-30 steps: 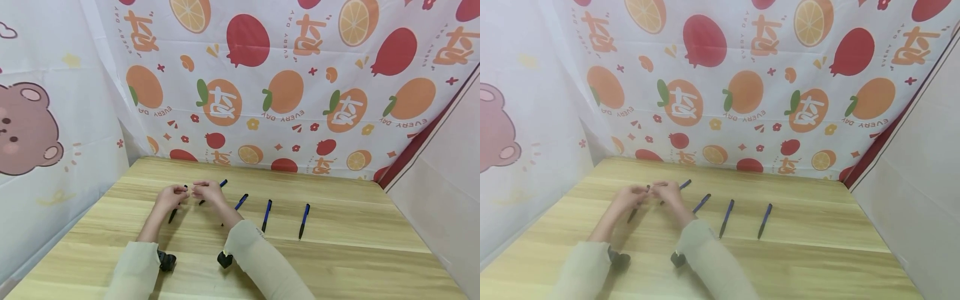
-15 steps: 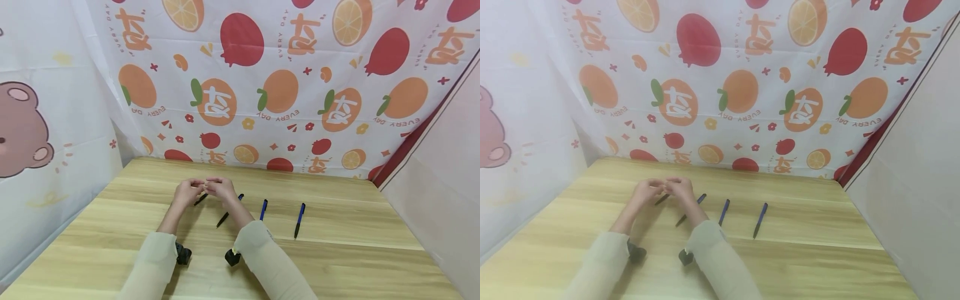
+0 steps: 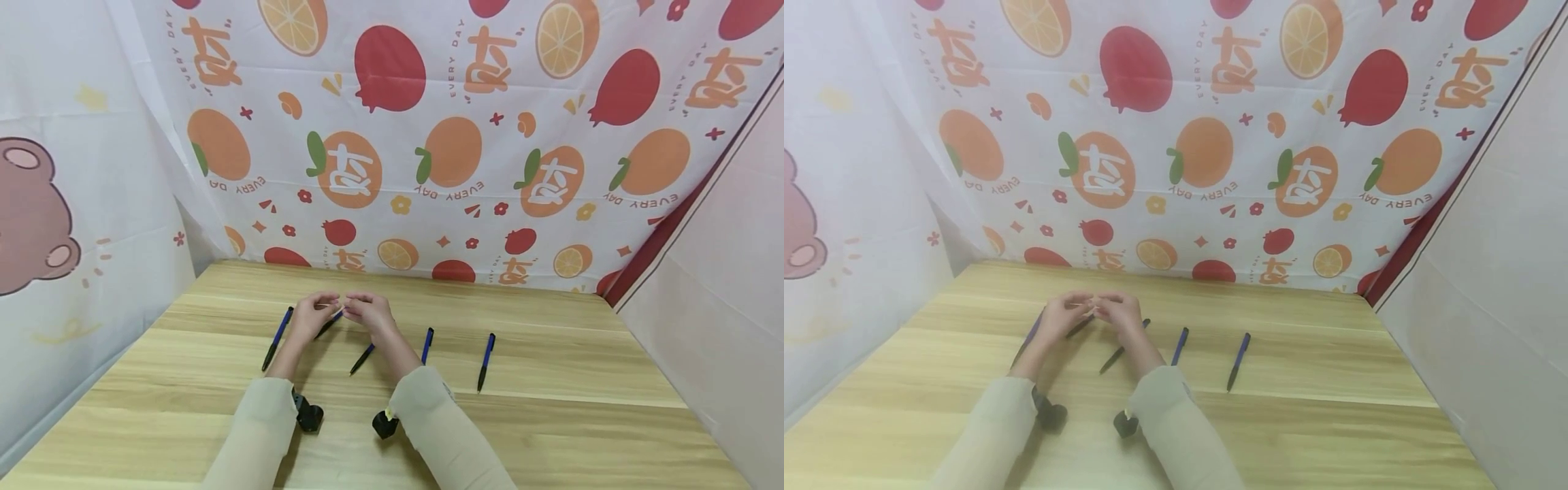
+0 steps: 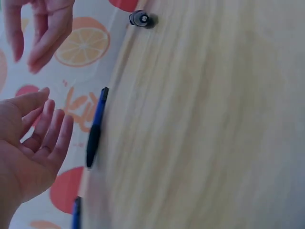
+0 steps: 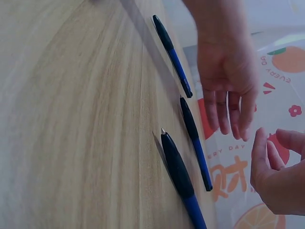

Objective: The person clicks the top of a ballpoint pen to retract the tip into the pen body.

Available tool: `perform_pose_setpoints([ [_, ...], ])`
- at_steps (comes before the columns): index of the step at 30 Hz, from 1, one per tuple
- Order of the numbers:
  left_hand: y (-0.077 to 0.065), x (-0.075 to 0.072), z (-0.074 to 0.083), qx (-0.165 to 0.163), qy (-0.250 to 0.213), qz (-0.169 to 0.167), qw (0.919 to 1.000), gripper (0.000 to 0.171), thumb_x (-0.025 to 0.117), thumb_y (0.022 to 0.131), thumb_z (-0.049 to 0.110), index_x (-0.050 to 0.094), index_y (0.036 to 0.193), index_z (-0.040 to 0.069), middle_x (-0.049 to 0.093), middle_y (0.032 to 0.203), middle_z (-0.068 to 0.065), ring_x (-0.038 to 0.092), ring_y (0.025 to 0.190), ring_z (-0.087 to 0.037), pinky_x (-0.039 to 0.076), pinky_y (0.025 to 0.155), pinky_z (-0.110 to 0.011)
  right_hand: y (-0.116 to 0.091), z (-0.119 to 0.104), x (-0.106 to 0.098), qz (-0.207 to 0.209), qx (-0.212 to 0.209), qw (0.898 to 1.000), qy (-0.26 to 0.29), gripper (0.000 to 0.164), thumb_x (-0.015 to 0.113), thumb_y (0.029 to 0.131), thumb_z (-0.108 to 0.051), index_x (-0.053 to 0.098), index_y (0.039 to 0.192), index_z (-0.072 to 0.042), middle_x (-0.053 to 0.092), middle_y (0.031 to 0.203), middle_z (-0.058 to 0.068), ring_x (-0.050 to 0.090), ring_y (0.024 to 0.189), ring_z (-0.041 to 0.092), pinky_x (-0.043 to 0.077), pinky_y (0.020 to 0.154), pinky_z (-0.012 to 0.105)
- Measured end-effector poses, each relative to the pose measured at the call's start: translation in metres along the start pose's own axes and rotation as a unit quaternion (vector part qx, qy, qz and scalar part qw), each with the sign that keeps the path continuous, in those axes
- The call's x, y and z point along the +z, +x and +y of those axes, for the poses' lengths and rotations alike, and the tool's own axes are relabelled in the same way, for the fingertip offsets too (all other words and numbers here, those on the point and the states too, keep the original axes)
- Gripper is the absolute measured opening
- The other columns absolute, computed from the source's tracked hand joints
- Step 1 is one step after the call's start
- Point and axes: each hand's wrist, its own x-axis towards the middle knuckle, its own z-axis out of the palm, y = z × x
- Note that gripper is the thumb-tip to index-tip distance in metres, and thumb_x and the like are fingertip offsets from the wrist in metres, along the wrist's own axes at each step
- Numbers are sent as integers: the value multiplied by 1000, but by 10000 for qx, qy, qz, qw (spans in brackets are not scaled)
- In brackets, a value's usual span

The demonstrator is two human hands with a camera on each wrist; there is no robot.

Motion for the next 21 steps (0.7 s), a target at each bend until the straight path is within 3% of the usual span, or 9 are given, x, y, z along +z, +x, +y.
perform_pose_setpoints([
  [4,0,0,-13,143,353,95,9992,25,63,87,5,63,109,-6,64,100,-19,60,92,-29,49,72,-26,-1,1,-1,-11,38,10000,55,21,57,89,1,60,109,7,58,110,25,60,96,29,51,77,26],
  [9,-3,2,-26,239,807,117,9964,24,63,86,3,63,107,-6,64,99,-20,60,90,-32,49,76,-37,-2,3,-1,10,5,9998,176,20,58,88,1,61,107,7,61,103,22,58,100,33,50,78,27],
  [14,-3,3,-33,268,1199,127,9923,27,68,81,2,63,106,-7,64,94,-18,60,85,-31,49,74,-40,-1,5,-1,100,-17,9994,317,19,57,88,3,61,106,9,63,90,13,58,101,34,50,79,28],
  [21,1,3,-36,97,1591,-14,9872,29,70,79,3,64,106,-6,64,91,-12,59,82,-26,48,74,-39,2,10,-2,26,29,9994,341,20,56,89,3,60,108,8,62,94,14,55,105,36,50,80,28],
])
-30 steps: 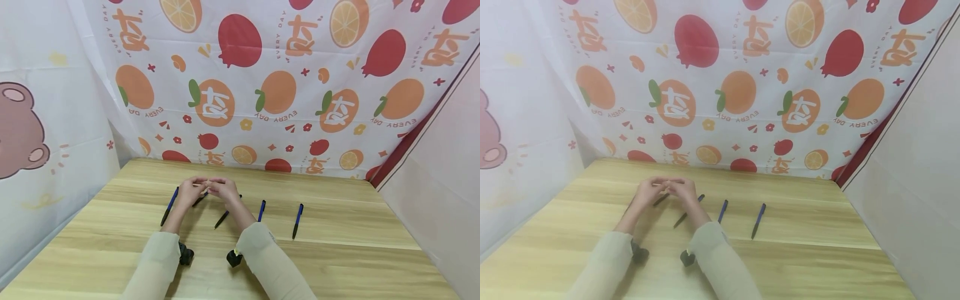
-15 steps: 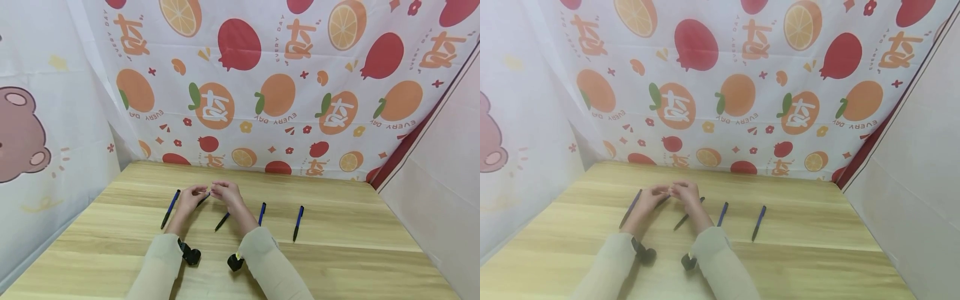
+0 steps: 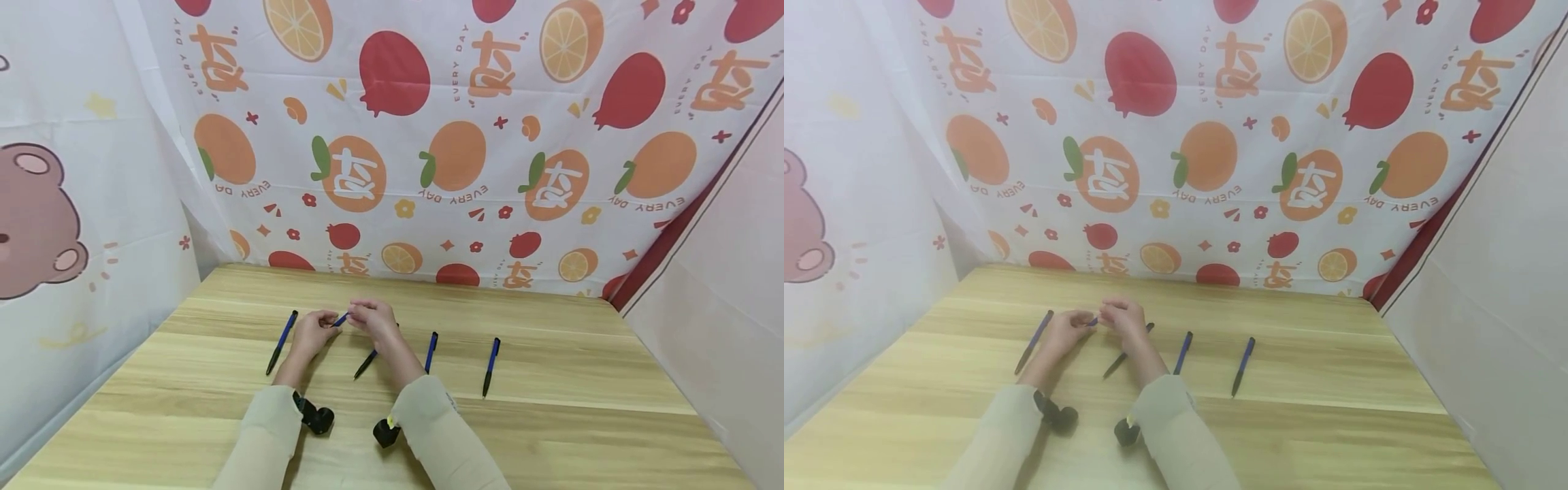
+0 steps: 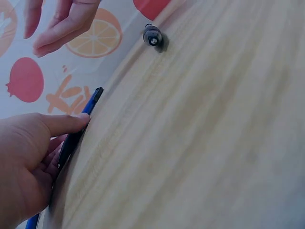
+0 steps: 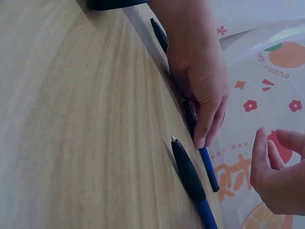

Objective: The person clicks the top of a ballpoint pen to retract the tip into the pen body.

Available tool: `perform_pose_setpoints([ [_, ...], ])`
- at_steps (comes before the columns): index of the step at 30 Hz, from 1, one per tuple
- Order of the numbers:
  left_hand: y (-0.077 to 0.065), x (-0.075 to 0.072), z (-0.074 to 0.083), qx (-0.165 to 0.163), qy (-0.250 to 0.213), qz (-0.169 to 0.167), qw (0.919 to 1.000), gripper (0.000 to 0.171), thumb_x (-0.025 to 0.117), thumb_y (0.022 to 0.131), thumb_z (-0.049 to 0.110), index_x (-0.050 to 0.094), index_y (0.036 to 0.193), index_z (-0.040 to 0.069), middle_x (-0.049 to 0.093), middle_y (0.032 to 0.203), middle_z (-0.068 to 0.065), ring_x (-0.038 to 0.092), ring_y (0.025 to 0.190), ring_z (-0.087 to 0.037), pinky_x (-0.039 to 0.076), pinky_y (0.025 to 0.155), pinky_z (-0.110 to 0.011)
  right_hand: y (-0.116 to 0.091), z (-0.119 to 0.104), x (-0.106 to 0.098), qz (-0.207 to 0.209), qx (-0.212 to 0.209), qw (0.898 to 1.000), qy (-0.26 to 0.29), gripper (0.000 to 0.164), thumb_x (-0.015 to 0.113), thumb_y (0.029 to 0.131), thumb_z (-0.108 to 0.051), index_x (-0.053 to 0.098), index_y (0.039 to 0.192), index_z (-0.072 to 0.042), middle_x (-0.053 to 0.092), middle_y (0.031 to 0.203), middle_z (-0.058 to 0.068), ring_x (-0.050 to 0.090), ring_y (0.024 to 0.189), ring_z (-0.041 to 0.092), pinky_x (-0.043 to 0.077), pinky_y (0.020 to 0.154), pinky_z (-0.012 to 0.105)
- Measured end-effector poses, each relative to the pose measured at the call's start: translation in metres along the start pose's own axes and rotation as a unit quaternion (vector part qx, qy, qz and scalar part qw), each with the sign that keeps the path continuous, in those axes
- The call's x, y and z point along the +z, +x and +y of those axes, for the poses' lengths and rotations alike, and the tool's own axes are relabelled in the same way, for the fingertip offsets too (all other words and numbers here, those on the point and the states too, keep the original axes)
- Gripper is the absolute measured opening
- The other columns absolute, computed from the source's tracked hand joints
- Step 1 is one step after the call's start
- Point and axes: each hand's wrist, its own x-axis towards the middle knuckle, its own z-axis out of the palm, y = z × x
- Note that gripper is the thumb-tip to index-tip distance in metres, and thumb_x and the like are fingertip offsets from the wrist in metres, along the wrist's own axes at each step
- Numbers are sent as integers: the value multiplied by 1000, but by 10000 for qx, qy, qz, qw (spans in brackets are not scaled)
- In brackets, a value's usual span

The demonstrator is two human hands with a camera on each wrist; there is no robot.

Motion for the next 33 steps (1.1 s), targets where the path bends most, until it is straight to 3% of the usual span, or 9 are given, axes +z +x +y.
perform_pose_setpoints([
  [8,-4,1,5,54,300,79,9995,17,71,78,2,68,94,-4,61,77,-5,57,72,-22,47,66,-38,-2,3,-3,42,30,10000,11,26,55,90,2,56,114,12,55,113,27,61,94,27,49,82,32],
  [16,-3,3,7,-19,587,62,9983,14,70,79,4,68,93,-1,62,77,-4,57,73,-20,45,66,-37,-2,4,-5,164,120,9998,5,26,57,89,2,56,114,11,59,107,24,62,93,27,50,80,31],
  [33,-8,-5,11,-261,247,134,9993,16,69,81,3,67,95,-3,60,77,-6,58,75,-22,46,65,-35,14,6,-7,451,324,9980,-296,25,57,88,4,57,111,12,58,109,28,61,96,31,51,77,27],
])
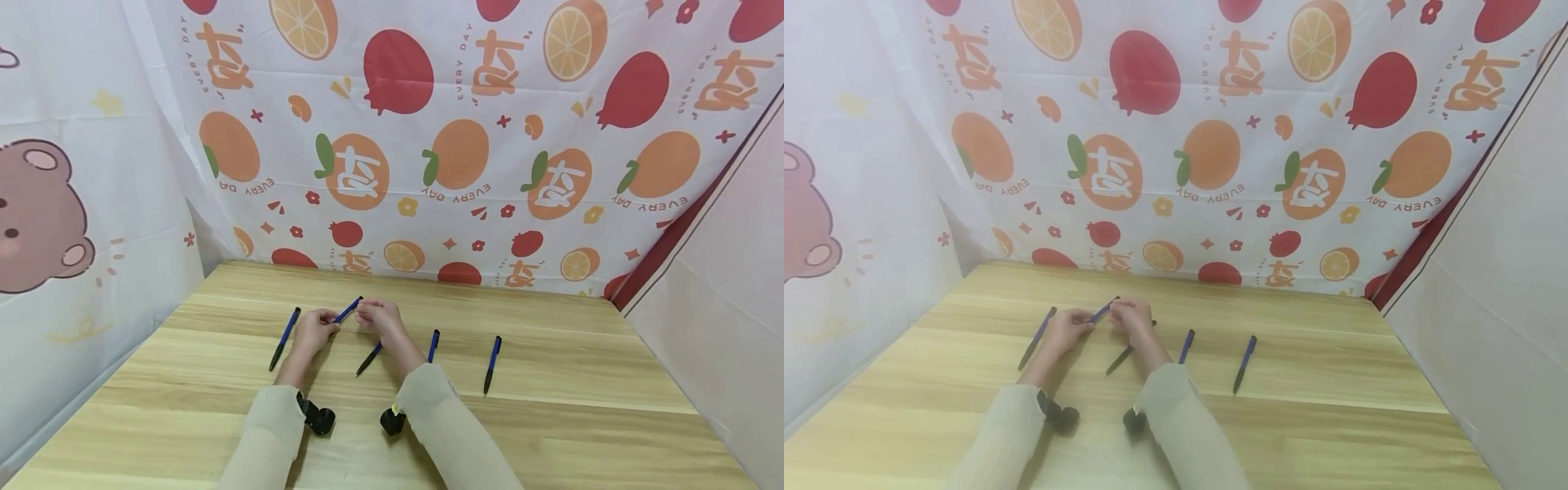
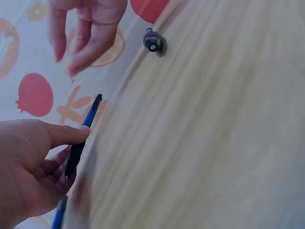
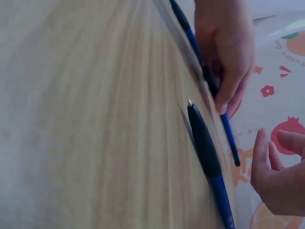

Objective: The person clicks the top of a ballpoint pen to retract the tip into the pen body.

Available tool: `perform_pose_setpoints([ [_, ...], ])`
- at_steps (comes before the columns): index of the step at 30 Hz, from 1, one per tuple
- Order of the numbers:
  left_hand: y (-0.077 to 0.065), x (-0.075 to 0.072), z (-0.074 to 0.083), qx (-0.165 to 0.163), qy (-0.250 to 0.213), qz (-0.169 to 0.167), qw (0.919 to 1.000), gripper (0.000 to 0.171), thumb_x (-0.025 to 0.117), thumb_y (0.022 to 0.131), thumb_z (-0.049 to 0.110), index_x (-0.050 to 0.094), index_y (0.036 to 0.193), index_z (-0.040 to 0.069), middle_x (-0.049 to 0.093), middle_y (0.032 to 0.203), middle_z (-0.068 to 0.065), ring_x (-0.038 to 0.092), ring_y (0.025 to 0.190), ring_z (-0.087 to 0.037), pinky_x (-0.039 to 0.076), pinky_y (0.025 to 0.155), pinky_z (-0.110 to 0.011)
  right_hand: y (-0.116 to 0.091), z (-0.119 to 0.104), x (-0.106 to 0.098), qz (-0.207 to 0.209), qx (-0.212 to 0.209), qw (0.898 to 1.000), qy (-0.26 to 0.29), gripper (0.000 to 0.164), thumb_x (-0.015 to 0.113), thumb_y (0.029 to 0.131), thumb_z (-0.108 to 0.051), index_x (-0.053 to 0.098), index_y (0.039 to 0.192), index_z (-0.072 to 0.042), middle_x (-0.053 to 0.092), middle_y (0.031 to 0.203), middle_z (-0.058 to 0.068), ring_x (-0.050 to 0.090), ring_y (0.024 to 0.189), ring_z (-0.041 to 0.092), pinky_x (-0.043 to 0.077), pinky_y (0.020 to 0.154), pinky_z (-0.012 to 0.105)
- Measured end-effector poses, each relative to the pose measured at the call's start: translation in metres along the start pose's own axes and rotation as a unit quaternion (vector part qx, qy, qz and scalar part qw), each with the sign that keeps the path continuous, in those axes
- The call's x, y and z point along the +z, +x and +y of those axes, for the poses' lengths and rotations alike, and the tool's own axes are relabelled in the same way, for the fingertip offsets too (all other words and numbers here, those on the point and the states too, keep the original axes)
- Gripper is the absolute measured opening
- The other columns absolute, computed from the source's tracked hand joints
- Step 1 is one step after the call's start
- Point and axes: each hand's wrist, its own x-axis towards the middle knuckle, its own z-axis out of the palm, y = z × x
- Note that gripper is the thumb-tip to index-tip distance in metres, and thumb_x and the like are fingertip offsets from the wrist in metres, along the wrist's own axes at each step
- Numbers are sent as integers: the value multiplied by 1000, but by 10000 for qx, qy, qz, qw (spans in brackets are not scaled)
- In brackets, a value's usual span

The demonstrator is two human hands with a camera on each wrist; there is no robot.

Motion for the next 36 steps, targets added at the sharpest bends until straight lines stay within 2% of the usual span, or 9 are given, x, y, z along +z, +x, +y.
perform_pose_setpoints([
  [7,-4,-13,11,130,158,364,9991,16,68,78,1,69,93,-1,62,76,-5,58,70,-19,43,61,-30,12,5,1,60,32,9994,-347,27,57,88,2,56,113,12,59,108,26,63,86,24,51,72,24],
  [12,-8,-21,25,202,246,393,9987,15,67,79,1,69,94,-1,62,78,-6,57,67,-19,40,60,-30,17,6,3,-23,-27,9989,-459,24,56,89,0,57,110,12,61,103,25,63,84,23,52,73,25],
  [16,-11,-24,33,125,251,281,9992,17,68,81,4,68,97,-1,63,80,-6,56,66,-18,40,58,-28,16,6,6,-62,43,9995,-314,24,57,90,-5,57,109,10,62,100,23,63,87,26,51,75,27],
  [21,-14,-25,40,12,208,119,9997,18,67,82,4,68,100,0,63,84,-6,57,69,-18,42,55,-26,15,2,10,-82,194,9998,61,35,58,92,-13,52,118,9,62,97,20,63,92,27,50,79,29],
  [26,-18,-24,45,100,108,9,9999,19,68,81,3,68,100,0,63,84,-6,58,72,-20,44,55,-28,13,-3,10,-90,303,9985,457,35,55,93,-9,49,121,11,61,90,17,63,90,27,47,84,32],
  [30,-20,-23,49,224,100,22,9997,19,68,80,2,67,99,-2,63,83,-7,58,71,-21,44,55,-28,12,-6,11,5,376,9971,667,29,55,91,-3,53,116,12,61,81,14,64,82,24,47,85,34],
  [36,-22,-21,51,211,153,24,9997,19,70,79,2,68,98,0,63,83,-6,56,66,-17,43,54,-27,12,-8,9,90,456,9965,693,23,57,89,0,56,110,10,60,79,13,64,76,20,49,82,33],
])
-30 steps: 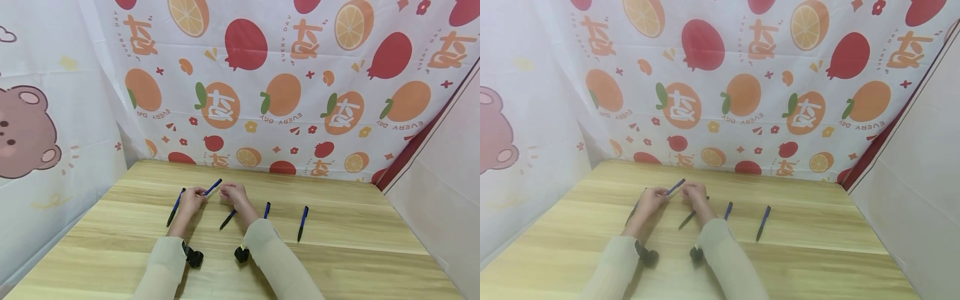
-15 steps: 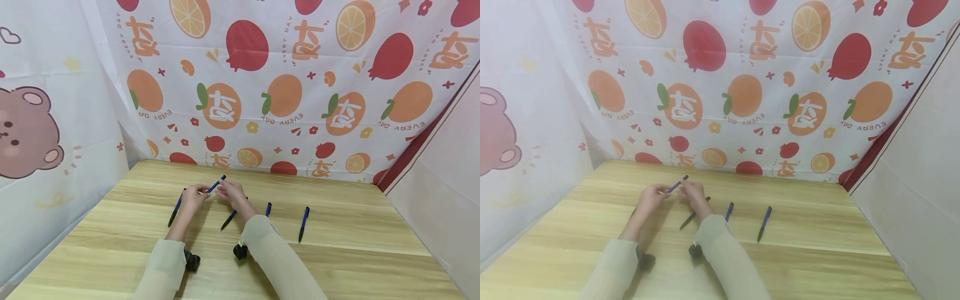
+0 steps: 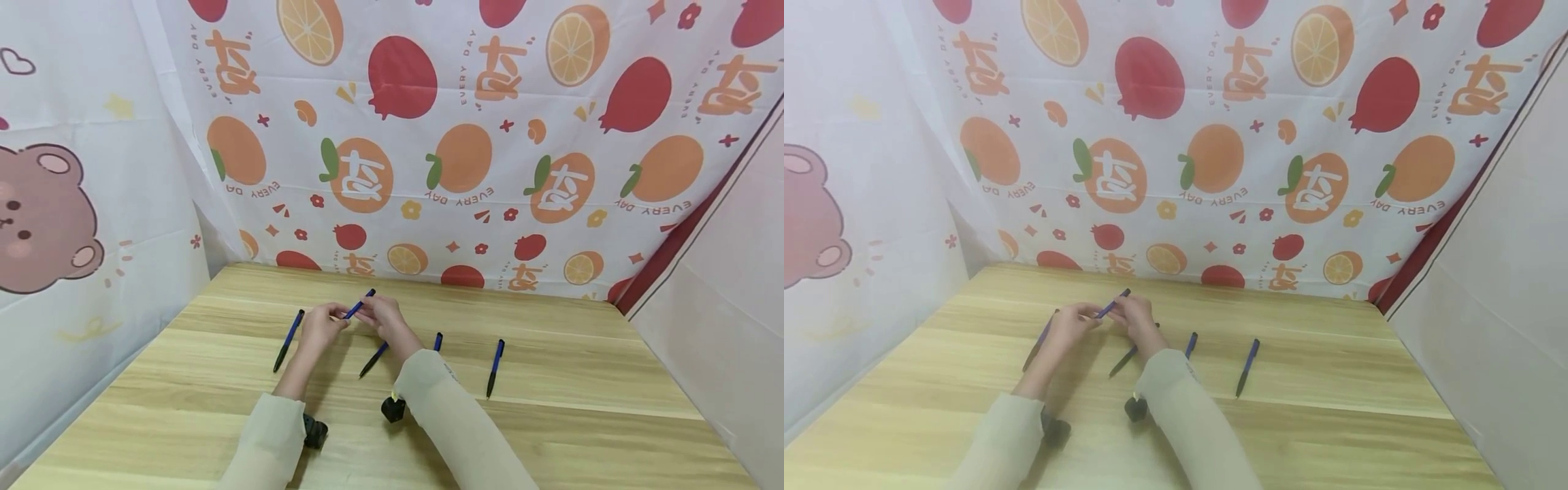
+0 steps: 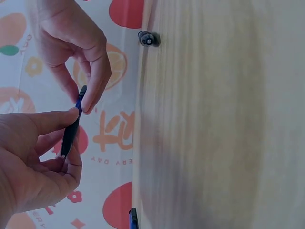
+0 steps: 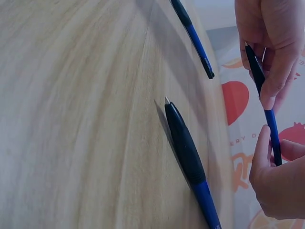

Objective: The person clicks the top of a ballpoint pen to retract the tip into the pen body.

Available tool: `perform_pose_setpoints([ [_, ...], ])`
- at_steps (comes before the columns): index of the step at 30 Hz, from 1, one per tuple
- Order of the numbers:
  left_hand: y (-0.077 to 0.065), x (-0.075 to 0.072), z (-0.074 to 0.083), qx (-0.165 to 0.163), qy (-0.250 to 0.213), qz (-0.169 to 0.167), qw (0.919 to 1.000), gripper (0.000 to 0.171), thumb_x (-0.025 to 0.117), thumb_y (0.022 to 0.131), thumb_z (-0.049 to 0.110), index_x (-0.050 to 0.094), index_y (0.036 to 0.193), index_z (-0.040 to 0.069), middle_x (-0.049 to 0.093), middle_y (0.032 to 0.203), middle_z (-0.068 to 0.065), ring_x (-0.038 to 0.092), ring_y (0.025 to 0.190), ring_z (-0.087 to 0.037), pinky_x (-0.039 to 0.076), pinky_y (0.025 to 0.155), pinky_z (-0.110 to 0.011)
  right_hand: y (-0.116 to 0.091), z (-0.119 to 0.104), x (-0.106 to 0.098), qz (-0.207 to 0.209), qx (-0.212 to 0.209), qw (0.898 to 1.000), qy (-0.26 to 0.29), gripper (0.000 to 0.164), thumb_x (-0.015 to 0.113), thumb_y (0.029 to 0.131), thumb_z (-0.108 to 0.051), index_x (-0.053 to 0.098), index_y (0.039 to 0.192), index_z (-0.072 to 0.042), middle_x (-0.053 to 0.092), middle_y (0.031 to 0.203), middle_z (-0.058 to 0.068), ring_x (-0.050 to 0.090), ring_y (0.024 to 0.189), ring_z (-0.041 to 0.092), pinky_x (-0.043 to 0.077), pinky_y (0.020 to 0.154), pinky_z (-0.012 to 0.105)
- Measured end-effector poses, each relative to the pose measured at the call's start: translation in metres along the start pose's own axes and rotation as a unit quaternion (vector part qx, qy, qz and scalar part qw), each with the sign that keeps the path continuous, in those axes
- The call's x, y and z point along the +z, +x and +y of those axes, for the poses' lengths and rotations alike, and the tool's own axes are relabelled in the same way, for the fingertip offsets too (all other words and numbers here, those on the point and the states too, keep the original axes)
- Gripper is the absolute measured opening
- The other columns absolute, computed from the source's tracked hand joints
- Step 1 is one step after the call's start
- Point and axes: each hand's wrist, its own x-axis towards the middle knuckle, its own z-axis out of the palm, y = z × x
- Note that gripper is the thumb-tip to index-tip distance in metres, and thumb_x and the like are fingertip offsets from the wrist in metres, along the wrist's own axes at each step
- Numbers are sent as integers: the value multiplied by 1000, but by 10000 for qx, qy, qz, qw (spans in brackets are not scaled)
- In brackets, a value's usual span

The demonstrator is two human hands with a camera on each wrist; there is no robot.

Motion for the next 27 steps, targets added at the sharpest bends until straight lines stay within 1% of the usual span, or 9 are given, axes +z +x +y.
perform_pose_setpoints([
  [4,-1,1,0,-17,-80,-72,9999,19,70,79,1,68,98,0,62,81,-5,56,66,-18,44,55,-28,2,0,-3,10,33,10000,-89,20,57,88,1,58,106,8,60,79,13,64,74,20,51,78,32],
  [7,0,0,1,-49,-102,-254,9996,20,70,80,4,67,99,0,62,82,-5,58,71,-19,46,57,-30,4,-2,-5,-50,25,9998,-191,20,57,88,2,58,106,9,60,80,13,63,73,20,51,77,31],
  [11,1,-4,1,-155,-326,-739,9966,22,67,84,9,65,103,-1,63,86,-7,59,78,-22,47,63,-33,3,-6,-8,-198,54,9988,-447,24,56,89,1,56,111,10,59,82,13,62,73,19,50,79,31],
  [13,1,-7,1,-320,-681,-1049,9916,24,65,86,11,63,106,-3,63,91,-10,58,81,-22,48,67,-35,2,-8,-10,-294,74,9979,-569,24,56,89,1,55,112,11,58,83,13,62,73,19,49,82,33],
  [15,1,-11,1,-501,-1072,-1405,9830,27,62,88,11,60,110,-5,61,98,-14,59,83,-23,50,71,-37,1,-10,-11,-398,90,9969,-676,25,55,89,1,55,113,11,58,82,13,62,72,19,47,84,34],
  [17,0,-15,1,-726,-1476,-1754,9707,30,59,91,12,57,115,-7,60,105,-19,60,87,-25,51,74,-38,0,-12,-13,-514,99,9957,-765,25,55,90,2,54,112,12,58,81,12,62,71,19,46,86,36],
  [21,0,-19,-1,-1032,-2115,-2450,9405,36,52,94,11,48,123,-11,52,118,-26,57,101,-34,48,83,-44,-1,-15,-17,-719,194,9929,-927,25,54,90,2,53,113,12,57,79,11,61,72,21,43,91,39],
  [24,1,-19,-5,-1109,-2427,-2795,9223,40,50,95,11,42,127,-12,48,123,-28,52,108,-38,45,87,-46,-1,-17,-19,-808,285,9909,-1040,27,54,90,1,52,115,13,58,81,13,61,75,23,42,92,40],
  [27,2,-17,-10,-1105,-2723,-3055,9057,45,49,96,12,37,130,-14,50,122,-28,51,109,-39,46,87,-44,-1,-17,-21,-883,344,9888,-1152,30,55,90,1,51,117,13,61,89,17,62,74,22,42,92,40],
])
